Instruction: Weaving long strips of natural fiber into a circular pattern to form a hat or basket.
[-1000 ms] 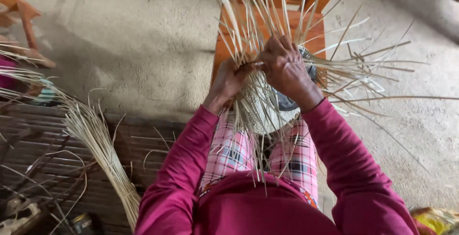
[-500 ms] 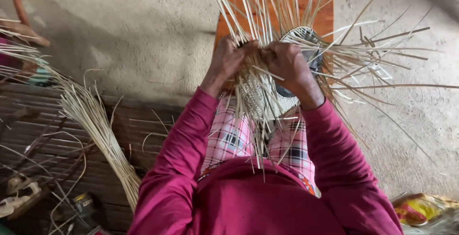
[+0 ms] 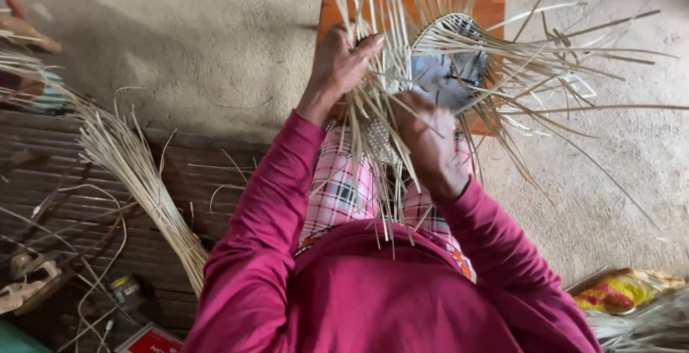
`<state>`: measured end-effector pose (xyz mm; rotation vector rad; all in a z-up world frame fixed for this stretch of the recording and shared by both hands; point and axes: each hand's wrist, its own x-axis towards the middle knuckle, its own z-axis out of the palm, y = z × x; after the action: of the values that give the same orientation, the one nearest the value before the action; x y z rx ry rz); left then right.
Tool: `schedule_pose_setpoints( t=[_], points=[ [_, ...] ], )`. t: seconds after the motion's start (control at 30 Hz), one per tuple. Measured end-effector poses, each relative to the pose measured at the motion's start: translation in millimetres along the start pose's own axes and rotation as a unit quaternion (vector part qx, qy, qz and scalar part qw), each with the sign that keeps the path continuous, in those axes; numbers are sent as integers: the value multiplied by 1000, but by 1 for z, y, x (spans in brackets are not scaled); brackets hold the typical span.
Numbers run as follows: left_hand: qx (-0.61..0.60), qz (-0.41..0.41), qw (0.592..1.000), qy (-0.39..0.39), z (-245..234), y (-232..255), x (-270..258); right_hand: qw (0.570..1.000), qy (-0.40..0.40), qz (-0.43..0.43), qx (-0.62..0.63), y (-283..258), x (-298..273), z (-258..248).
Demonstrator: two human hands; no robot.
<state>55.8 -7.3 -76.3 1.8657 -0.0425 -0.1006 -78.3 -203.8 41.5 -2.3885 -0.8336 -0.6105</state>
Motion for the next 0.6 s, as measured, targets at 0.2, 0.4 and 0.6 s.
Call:
schedule_pose_setpoints(
  t=[0.2, 0.4, 0.6],
  points=[
    [491, 350, 791, 101, 3, -7, -7, 996, -66, 57, -11, -24, -22, -19],
    [-48, 191, 980, -36, -10, 53, -38, 994, -92, 51, 14, -39, -71, -48],
    [49, 94, 986, 129, 1, 13, -18, 990, -80, 104, 60, -41, -112, -78]
  ],
)
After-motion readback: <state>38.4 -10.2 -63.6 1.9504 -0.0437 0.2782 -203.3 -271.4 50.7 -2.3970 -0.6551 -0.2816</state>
